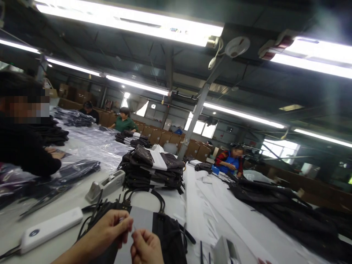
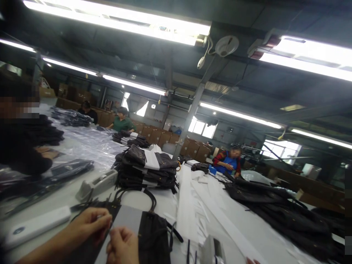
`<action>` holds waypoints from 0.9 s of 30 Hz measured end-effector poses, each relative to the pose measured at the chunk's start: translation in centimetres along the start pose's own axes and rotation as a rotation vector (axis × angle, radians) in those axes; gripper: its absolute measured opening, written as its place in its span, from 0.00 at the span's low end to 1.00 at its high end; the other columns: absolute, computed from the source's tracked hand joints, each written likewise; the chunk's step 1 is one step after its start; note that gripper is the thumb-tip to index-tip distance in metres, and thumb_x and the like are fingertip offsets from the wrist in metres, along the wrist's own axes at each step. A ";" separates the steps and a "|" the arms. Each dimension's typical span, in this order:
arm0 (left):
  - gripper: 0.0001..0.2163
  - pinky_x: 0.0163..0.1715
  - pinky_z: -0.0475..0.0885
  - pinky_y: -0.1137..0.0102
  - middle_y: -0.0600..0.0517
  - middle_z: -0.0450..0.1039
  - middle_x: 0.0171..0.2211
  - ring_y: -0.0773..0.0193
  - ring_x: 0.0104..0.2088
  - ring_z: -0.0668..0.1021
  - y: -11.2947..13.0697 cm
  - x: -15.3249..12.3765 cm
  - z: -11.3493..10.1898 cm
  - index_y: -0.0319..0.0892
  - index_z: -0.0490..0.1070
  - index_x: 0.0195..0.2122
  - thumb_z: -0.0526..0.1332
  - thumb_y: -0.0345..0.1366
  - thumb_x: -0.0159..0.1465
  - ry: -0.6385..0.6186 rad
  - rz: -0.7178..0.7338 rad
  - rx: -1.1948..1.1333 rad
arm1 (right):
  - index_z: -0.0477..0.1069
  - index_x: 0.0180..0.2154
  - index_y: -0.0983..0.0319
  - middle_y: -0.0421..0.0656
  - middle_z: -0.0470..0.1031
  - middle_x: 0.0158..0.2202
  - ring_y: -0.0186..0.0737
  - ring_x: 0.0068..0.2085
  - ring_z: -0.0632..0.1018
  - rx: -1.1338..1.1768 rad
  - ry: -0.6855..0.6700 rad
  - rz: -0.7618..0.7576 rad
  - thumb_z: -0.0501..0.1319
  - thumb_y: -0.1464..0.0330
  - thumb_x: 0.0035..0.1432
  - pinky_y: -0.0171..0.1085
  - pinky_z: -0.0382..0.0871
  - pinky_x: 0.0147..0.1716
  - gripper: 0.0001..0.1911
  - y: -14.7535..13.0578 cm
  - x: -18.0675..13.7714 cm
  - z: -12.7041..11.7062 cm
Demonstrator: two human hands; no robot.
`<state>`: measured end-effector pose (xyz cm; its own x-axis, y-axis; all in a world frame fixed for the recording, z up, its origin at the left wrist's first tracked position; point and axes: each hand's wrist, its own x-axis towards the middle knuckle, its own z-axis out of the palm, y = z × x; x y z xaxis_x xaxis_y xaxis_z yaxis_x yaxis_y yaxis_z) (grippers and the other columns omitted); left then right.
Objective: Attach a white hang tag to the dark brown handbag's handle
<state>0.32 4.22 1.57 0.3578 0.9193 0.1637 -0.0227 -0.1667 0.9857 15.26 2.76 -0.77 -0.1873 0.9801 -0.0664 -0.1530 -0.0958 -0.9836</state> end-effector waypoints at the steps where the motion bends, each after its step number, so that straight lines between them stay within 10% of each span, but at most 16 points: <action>1: 0.22 0.22 0.63 0.73 0.53 0.70 0.19 0.67 0.20 0.70 -0.1 1.6 -0.6 0.39 0.68 0.26 0.57 0.56 0.59 0.016 0.036 0.074 | 0.63 0.27 0.60 0.32 0.62 0.14 0.22 0.12 0.53 0.045 0.023 0.037 0.65 0.40 0.33 0.28 0.46 0.12 0.32 0.5 1.8 -0.2; 9: 0.17 0.22 0.65 0.71 0.54 0.69 0.23 0.63 0.24 0.72 -7.5 13.3 -6.5 0.39 0.67 0.37 0.54 0.47 0.53 0.316 -0.069 0.333 | 0.59 0.15 0.59 0.36 0.57 0.07 0.27 0.12 0.58 -0.164 0.463 0.019 0.59 0.52 0.30 0.30 0.44 0.14 0.18 11.9 10.9 -5.2; 16: 0.16 0.25 0.67 0.71 0.53 0.68 0.24 0.61 0.27 0.73 -14.3 15.8 -8.2 0.40 0.67 0.36 0.55 0.46 0.50 0.408 -0.228 0.362 | 0.62 0.17 0.61 0.37 0.60 0.09 0.26 0.10 0.56 -0.050 0.253 0.118 0.63 0.40 0.22 0.28 0.40 0.12 0.31 15.7 11.9 -7.6; 27: 0.24 0.17 0.60 0.76 0.52 0.72 0.23 0.69 0.19 0.70 -15.6 11.5 -3.4 0.38 0.72 0.29 0.60 0.59 0.52 -0.087 -0.335 0.230 | 0.62 0.22 0.62 0.33 0.59 0.10 0.22 0.10 0.52 0.093 0.129 0.169 0.66 0.36 0.18 0.29 0.37 0.09 0.39 13.9 11.7 -8.5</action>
<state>1.63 18.66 -11.84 0.3878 0.9044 -0.1779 0.3141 0.0518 0.9480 19.16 14.42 -16.64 -0.0931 0.9622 -0.2559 -0.2203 -0.2706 -0.9371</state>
